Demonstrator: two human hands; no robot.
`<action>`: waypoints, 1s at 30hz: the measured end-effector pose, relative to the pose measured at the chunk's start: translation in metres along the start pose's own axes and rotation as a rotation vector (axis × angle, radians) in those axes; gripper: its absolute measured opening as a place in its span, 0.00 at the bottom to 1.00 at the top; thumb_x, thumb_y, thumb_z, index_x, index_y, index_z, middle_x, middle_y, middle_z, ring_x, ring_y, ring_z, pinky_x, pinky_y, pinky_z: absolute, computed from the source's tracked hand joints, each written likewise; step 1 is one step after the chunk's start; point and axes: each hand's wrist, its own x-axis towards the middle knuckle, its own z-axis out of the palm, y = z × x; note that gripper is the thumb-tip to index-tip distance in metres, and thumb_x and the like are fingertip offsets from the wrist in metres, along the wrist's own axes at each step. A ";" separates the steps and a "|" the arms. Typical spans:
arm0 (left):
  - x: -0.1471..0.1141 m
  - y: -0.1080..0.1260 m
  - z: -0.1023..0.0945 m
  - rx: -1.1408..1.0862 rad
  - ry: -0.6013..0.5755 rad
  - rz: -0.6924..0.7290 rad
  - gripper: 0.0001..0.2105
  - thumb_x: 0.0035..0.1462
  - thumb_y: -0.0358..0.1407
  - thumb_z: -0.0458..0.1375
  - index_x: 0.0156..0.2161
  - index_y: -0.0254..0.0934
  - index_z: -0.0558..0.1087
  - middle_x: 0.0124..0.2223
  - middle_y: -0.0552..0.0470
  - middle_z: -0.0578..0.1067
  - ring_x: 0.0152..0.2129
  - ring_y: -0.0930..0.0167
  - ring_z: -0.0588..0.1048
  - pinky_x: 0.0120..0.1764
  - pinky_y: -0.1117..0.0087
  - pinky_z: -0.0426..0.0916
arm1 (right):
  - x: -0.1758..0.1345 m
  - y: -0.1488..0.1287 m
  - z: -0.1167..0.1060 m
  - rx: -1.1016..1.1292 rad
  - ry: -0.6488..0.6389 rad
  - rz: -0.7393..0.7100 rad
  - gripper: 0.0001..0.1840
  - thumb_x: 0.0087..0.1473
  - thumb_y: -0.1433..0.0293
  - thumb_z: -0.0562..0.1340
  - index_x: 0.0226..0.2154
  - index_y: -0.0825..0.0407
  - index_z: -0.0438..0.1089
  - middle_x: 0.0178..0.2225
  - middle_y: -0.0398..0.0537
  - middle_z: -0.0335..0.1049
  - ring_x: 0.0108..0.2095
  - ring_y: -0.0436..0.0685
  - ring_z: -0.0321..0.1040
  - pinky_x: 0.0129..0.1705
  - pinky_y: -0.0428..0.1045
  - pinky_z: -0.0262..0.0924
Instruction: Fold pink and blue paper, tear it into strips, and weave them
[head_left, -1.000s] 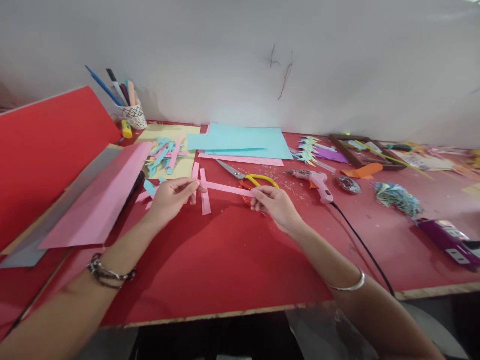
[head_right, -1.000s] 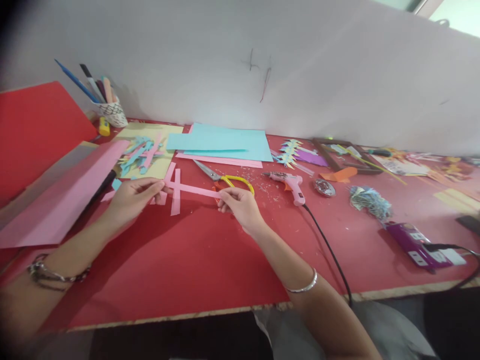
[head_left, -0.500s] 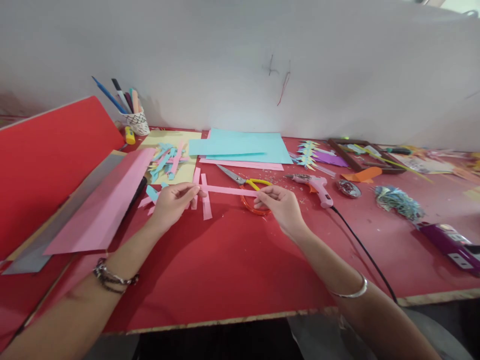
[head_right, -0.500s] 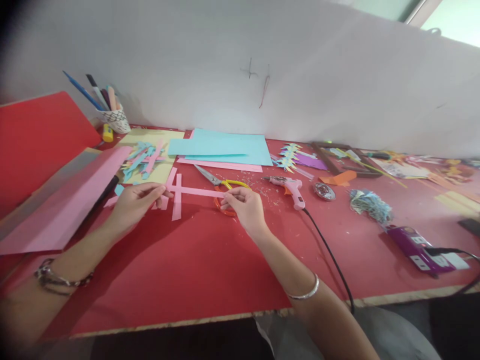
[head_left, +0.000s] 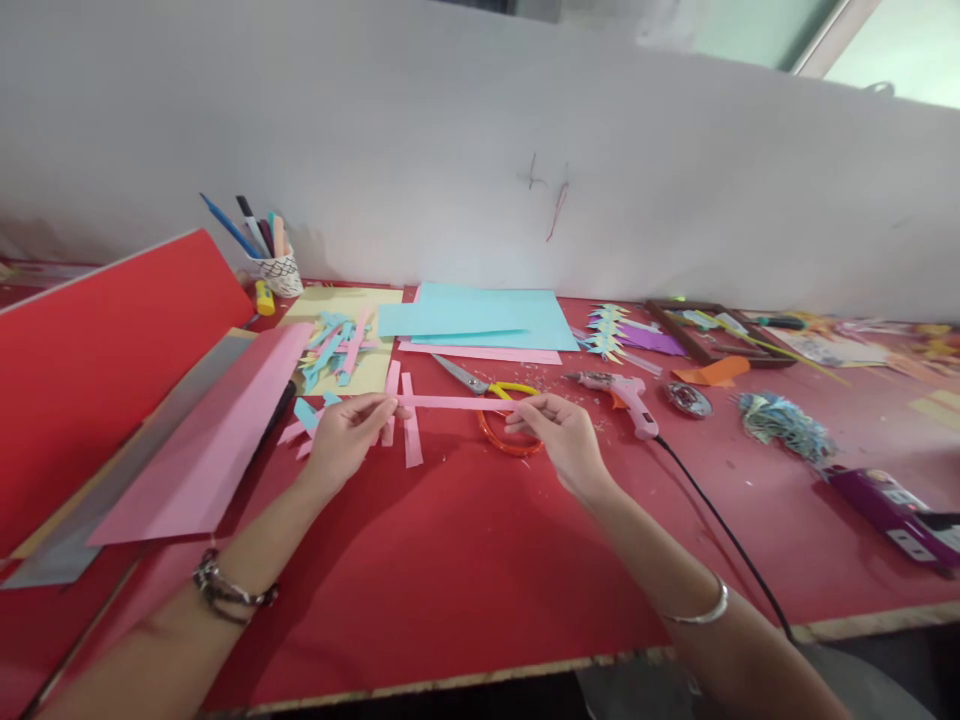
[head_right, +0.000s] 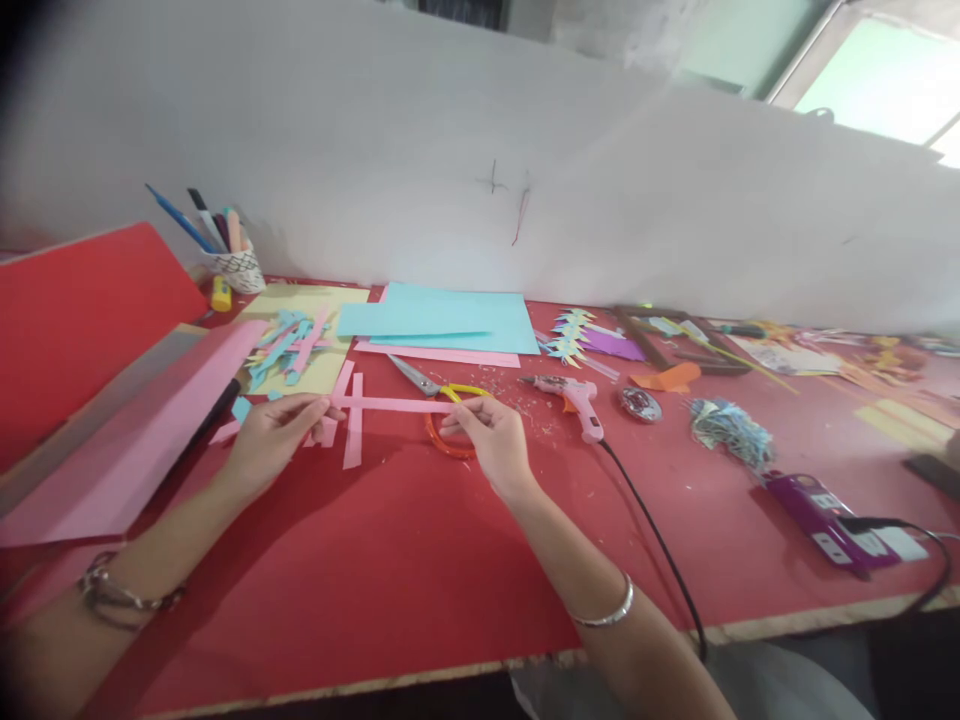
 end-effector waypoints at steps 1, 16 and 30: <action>0.000 0.000 0.000 -0.008 0.000 -0.003 0.12 0.46 0.41 0.52 0.23 0.36 0.73 0.13 0.59 0.65 0.13 0.77 0.62 0.18 0.76 0.57 | 0.000 0.000 0.000 -0.001 -0.011 -0.009 0.07 0.40 0.66 0.60 0.20 0.54 0.66 0.19 0.41 0.69 0.21 0.47 0.68 0.29 0.45 0.63; 0.003 0.002 -0.006 0.040 -0.007 0.108 0.12 0.46 0.42 0.49 0.26 0.36 0.70 0.21 0.53 0.72 0.21 0.72 0.70 0.28 0.71 0.66 | -0.004 -0.006 -0.006 -0.435 -0.130 -0.410 0.06 0.50 0.70 0.50 0.24 0.51 0.58 0.19 0.39 0.61 0.19 0.45 0.59 0.22 0.42 0.53; -0.034 0.026 0.020 -0.141 -0.572 0.049 0.14 0.55 0.42 0.43 0.40 0.37 0.64 0.18 0.60 0.64 0.17 0.75 0.64 0.26 0.73 0.61 | -0.006 -0.042 0.036 -0.739 -0.597 -0.464 0.10 0.55 0.71 0.50 0.22 0.52 0.55 0.18 0.37 0.58 0.19 0.45 0.56 0.24 0.42 0.50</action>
